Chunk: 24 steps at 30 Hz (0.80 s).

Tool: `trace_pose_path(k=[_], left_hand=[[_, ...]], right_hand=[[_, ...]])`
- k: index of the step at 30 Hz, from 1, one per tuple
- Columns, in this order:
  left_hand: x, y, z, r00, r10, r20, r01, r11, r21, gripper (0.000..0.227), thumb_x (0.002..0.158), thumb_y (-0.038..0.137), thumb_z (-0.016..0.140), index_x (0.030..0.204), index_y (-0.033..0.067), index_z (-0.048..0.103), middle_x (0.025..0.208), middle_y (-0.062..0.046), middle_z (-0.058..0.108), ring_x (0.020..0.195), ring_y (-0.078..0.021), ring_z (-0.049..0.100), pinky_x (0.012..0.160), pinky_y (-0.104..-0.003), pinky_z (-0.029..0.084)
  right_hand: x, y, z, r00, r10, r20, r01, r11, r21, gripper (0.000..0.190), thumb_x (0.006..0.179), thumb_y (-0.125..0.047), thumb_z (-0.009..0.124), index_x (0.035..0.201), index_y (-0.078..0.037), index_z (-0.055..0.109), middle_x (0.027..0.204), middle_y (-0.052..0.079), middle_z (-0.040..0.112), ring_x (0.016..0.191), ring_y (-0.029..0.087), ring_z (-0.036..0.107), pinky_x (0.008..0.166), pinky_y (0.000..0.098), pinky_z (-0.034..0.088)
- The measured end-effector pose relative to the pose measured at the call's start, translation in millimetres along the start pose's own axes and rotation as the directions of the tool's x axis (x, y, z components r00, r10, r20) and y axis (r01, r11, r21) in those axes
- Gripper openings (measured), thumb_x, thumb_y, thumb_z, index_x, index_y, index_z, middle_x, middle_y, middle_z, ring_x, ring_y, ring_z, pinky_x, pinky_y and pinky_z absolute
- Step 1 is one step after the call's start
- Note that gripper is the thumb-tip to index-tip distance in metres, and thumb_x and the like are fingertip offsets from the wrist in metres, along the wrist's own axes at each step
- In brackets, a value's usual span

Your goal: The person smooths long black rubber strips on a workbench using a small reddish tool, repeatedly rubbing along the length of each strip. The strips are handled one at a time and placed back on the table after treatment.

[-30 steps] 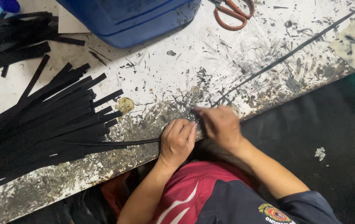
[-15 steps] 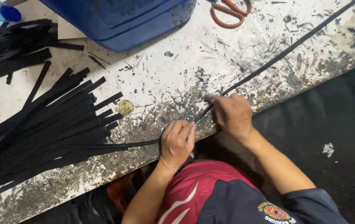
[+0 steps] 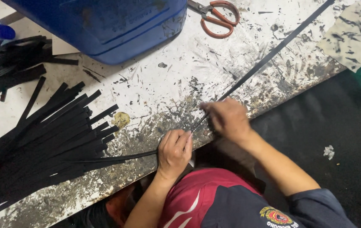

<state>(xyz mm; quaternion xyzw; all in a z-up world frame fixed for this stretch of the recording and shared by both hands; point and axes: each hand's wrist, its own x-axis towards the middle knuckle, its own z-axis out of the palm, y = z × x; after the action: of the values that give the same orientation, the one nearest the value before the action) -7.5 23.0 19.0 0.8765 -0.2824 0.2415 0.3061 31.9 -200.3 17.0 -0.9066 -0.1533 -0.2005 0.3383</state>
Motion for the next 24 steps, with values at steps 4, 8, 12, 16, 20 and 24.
trace_pose_path(k=[4, 8, 12, 16, 20, 24], left_hand=[[-1.1, -1.4, 0.3, 1.0, 0.009, -0.001, -0.009, 1.0, 0.002, 0.002, 0.09, 0.005, 0.074, 0.089, 0.0033, 0.075, 0.079, -0.008, 0.058, 0.065, -0.0274, 0.063, 0.058, -0.035, 0.053], [-11.8, -5.9, 9.3, 1.0, 0.008, -0.007, -0.008, 1.0, -0.008, 0.002, 0.091, 0.005, 0.075, 0.09, 0.0034, 0.076, 0.079, -0.008, 0.059, 0.064, -0.0275, 0.063, 0.057, -0.035, 0.054], [-12.1, -6.2, 9.6, 1.0, 0.023, -0.015, -0.023, 1.0, -0.002, 0.004, 0.091, 0.006, 0.074, 0.088, 0.0034, 0.075, 0.078, -0.008, 0.058, 0.063, -0.0278, 0.062, 0.056, -0.034, 0.053], [-5.6, -2.2, 4.3, 1.0, 0.027, -0.011, -0.027, 1.0, 0.002, 0.003, 0.09, 0.006, 0.075, 0.088, 0.004, 0.075, 0.078, -0.008, 0.058, 0.063, -0.0286, 0.062, 0.056, -0.035, 0.053], [-2.2, 3.7, -1.0, 1.0, 0.007, 0.019, -0.007, 1.0, -0.011, 0.003, 0.092, 0.002, 0.074, 0.094, 0.0013, 0.074, 0.082, -0.01, 0.062, 0.068, -0.0263, 0.062, 0.059, -0.035, 0.053], [-1.5, 6.8, -4.6, 0.996, -0.029, 0.082, 0.031, 0.999, -0.028, 0.006, 0.093, 0.0, 0.075, 0.099, -0.0005, 0.073, 0.085, -0.01, 0.067, 0.072, -0.0216, 0.061, 0.059, -0.031, 0.052]], right_hand=[[-14.3, -28.8, 13.7, 0.994, -0.108, 0.031, 0.109, 0.993, -0.04, 0.01, 0.093, -0.015, 0.07, 0.096, -0.015, 0.079, 0.067, 0.003, 0.071, 0.06, 0.02, 0.06, 0.061, 0.029, 0.049], [-7.4, 45.5, 0.8, 0.997, -0.029, -0.073, 0.016, 0.985, -0.172, 0.013, 0.099, -0.019, 0.066, 0.103, -0.017, 0.079, 0.069, 0.001, 0.069, 0.062, 0.019, 0.058, 0.063, 0.0292, 0.047], [-15.4, 10.1, 16.5, 0.999, -0.041, -0.029, 0.041, 0.999, 0.02, 0.013, 0.092, -0.014, 0.068, 0.099, -0.016, 0.078, 0.067, 0.004, 0.071, 0.061, 0.022, 0.062, 0.061, 0.0307, 0.05], [1.5, 10.3, -20.5, 1.0, 0.004, 0.005, -0.004, 1.0, -0.009, 0.02, 0.101, -0.018, 0.06, 0.099, -0.018, 0.08, 0.068, 0.002, 0.071, 0.06, 0.016, 0.056, 0.06, 0.0244, 0.044], [-0.8, 60.1, -28.4, 0.997, 0.051, -0.051, -0.059, 0.981, -0.185, 0.013, 0.102, -0.014, 0.064, 0.102, -0.015, 0.077, 0.067, 0.002, 0.065, 0.063, 0.017, 0.05, 0.061, 0.0307, 0.038], [-14.9, 8.6, -0.8, 0.98, -0.189, 0.066, 0.19, 0.982, -0.005, 0.022, 0.099, -0.006, 0.067, 0.12, -0.012, 0.07, 0.064, -0.006, 0.055, 0.064, 0.016, 0.037, 0.054, 0.0347, 0.028]])
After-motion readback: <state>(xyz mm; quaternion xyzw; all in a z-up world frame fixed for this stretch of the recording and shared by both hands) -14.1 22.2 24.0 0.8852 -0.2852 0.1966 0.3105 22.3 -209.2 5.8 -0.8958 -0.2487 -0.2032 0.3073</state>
